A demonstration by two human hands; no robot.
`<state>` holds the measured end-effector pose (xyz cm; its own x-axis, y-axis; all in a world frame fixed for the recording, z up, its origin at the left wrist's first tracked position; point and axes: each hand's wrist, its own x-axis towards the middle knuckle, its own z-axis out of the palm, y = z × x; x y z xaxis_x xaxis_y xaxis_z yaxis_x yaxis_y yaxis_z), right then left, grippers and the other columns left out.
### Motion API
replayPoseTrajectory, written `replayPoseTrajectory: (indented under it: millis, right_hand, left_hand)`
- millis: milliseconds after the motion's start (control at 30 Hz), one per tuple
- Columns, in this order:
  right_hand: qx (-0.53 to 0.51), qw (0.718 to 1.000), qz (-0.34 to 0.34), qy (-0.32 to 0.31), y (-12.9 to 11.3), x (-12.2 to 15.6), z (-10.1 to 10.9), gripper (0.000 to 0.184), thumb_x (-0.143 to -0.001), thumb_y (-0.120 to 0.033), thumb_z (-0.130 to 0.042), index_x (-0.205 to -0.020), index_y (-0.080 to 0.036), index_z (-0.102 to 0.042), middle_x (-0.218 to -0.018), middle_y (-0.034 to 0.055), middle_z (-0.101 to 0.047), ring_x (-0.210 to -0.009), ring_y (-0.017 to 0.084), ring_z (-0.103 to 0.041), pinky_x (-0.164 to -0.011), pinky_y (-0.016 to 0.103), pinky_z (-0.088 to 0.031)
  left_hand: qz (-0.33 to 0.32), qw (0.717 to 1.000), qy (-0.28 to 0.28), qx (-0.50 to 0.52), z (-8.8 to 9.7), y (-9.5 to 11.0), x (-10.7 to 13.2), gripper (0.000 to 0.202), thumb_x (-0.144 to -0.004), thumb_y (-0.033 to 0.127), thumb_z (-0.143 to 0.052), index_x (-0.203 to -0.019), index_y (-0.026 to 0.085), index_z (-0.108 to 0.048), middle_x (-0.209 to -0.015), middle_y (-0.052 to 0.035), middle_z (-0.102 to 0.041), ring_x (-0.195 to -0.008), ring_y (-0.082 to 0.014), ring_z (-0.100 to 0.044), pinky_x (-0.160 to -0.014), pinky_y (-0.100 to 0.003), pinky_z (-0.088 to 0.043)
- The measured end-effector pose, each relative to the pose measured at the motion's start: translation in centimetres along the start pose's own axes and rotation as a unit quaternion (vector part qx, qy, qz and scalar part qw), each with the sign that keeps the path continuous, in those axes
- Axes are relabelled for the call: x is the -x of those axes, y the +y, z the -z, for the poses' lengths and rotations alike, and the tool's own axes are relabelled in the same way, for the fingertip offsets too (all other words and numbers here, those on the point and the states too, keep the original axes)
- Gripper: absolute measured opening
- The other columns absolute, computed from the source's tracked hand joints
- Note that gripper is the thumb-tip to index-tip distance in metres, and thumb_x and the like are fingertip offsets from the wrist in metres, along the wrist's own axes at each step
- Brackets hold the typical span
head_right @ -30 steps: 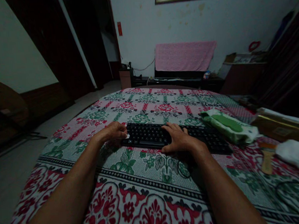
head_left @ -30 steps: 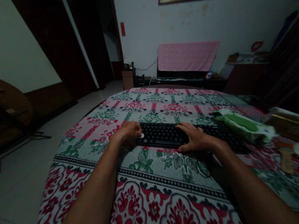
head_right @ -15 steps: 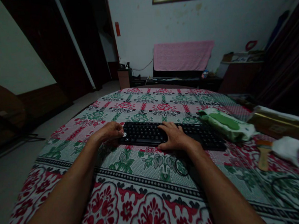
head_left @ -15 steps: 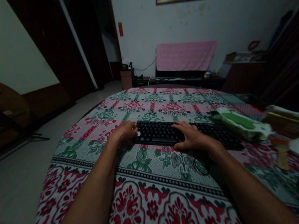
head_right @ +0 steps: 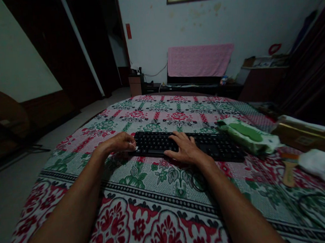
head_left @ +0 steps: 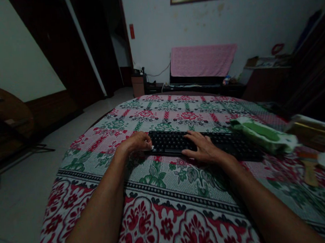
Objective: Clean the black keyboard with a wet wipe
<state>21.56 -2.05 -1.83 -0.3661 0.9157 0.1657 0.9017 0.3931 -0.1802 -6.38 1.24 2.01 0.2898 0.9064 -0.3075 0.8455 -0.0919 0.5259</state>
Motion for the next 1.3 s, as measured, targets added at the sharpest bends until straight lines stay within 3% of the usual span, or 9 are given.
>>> replayPoseTrajectory:
  millis: [133, 433, 767, 967, 1133, 1300]
  right_hand:
    - [0.014, 1.000, 0.007, 0.016, -0.6, -0.1, -0.4, 0.063, -0.076, -0.062, -0.037, -0.125, -0.024, -0.040, -0.137, 0.0094, -0.030, -0.124, 0.030, -0.027, -0.096, 0.053, -0.023]
    - [0.009, 1.000, 0.017, 0.002, -0.1, 0.1, -0.4, 0.068, -0.072, -0.065, -0.040, -0.126, -0.024, -0.039, -0.139, 0.0088, -0.029, -0.125, 0.029, -0.024, -0.097, 0.053, -0.022]
    - [0.001, 1.000, 0.013, -0.005, 0.0, 0.0, -0.5, 0.067, -0.071, -0.064, -0.042, -0.127, -0.027, -0.037, -0.140, 0.0077, -0.027, -0.125, 0.031, -0.022, -0.098, 0.054, -0.020]
    - [0.001, 1.000, 0.007, -0.004, 0.0, 0.0, -0.6, 0.067, -0.071, -0.064, -0.043, -0.127, -0.027, -0.038, -0.140, 0.0076, -0.026, -0.126, 0.032, -0.022, -0.098, 0.054, -0.020]
    - [0.006, 1.000, 0.010, -0.001, -0.2, 0.1, -0.4, 0.067, -0.072, -0.065, -0.041, -0.126, -0.025, -0.038, -0.140, 0.0081, -0.027, -0.126, 0.030, -0.022, -0.098, 0.053, -0.022]
    - [0.004, 1.000, 0.009, -0.003, -0.2, 0.0, -0.4, 0.067, -0.072, -0.064, -0.043, -0.127, -0.026, -0.039, -0.139, 0.0079, -0.028, -0.126, 0.031, -0.023, -0.098, 0.053, -0.022]
  left_hand:
    - [0.016, 1.000, -0.015, -0.008, 0.1, 0.1, 0.3, 0.022, -0.066, 0.025, -0.050, -0.083, 0.016, -0.060, -0.055, 0.0009, -0.060, -0.044, -0.0100, -0.050, -0.043, -0.020, -0.035]
    - [0.005, 0.999, -0.034, 0.005, 0.4, -0.5, 0.3, 0.018, -0.064, 0.025, -0.052, -0.077, 0.016, -0.059, -0.054, 0.0020, -0.057, -0.043, -0.0089, -0.048, -0.041, -0.018, -0.034]
    - [0.010, 0.999, -0.003, -0.051, 0.4, 0.4, 0.8, 0.016, -0.062, 0.023, -0.053, -0.073, 0.016, -0.062, -0.056, 0.0018, -0.059, -0.047, -0.0085, -0.050, -0.045, -0.017, -0.034]
    - [0.014, 0.997, -0.020, -0.070, 0.7, 0.7, 1.3, 0.017, -0.061, 0.023, -0.053, -0.072, 0.015, -0.063, -0.057, 0.0012, -0.059, -0.047, -0.0085, -0.049, -0.045, -0.018, -0.035]
    - [0.020, 0.998, 0.007, -0.053, 0.6, 0.1, 0.8, 0.016, -0.061, 0.021, -0.051, -0.072, 0.016, -0.062, -0.055, 0.0016, -0.057, -0.044, -0.0086, -0.048, -0.041, -0.017, -0.033]
    - [0.016, 0.998, -0.026, -0.058, 0.6, 0.2, 1.1, 0.016, -0.060, 0.022, -0.052, -0.069, 0.016, -0.063, -0.054, 0.0016, -0.057, -0.044, -0.0088, -0.048, -0.041, -0.017, -0.034]
